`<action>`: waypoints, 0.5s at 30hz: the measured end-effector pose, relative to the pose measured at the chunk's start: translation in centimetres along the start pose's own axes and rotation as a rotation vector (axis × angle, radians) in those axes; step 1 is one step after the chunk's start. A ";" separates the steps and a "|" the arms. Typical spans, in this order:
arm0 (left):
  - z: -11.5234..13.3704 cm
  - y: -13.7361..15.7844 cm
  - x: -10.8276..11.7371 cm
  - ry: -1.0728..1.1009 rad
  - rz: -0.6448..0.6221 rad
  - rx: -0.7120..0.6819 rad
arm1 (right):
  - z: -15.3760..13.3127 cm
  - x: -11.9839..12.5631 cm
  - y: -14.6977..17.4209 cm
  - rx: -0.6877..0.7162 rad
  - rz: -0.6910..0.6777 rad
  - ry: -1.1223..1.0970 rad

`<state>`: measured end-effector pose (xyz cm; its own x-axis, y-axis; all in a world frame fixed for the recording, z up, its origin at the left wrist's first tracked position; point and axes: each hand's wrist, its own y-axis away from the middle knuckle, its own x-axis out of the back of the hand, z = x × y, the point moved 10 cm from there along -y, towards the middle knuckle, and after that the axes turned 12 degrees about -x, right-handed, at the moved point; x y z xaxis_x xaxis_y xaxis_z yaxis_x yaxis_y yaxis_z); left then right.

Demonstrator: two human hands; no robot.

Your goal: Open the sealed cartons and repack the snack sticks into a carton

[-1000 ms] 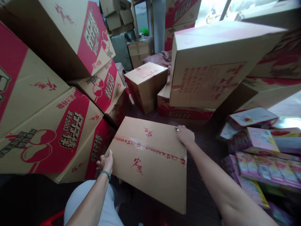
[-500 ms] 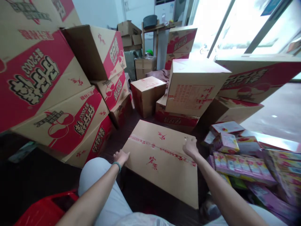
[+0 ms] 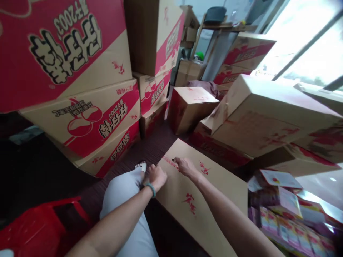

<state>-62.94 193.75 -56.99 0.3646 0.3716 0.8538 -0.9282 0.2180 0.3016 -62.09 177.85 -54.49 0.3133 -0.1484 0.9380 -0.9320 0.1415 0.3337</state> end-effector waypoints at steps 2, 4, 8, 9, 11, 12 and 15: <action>-0.7 -0.4 0.0 0.044 0.028 0.034 | -1.8 0.8 -2.2 0.071 -0.011 0.058; -1.5 -1.0 -0.1 0.098 0.053 0.084 | -3.7 1.7 -4.3 0.159 -0.025 0.129; -2.7 -2.3 -0.6 0.195 0.031 0.175 | -8.3 2.4 -7.0 0.413 -0.018 0.282; -2.9 -2.5 -0.7 0.213 0.025 0.200 | -9.5 2.1 -7.3 0.475 -0.022 0.309; -3.3 -2.8 -0.9 0.242 0.019 0.243 | -11.2 0.9 -7.4 0.578 -0.063 0.365; -3.5 -2.8 -1.1 0.254 0.020 0.260 | -11.9 0.1 -7.3 0.626 -0.087 0.397; -3.7 -3.1 -1.4 0.276 0.026 0.272 | -13.0 -1.8 -6.9 0.721 -0.122 0.458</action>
<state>-60.34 195.91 -60.71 0.3126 0.6109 0.7273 -0.9096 -0.0282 0.4146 -53.90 189.83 -57.24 0.3172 0.3089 0.8966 -0.7266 -0.5284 0.4391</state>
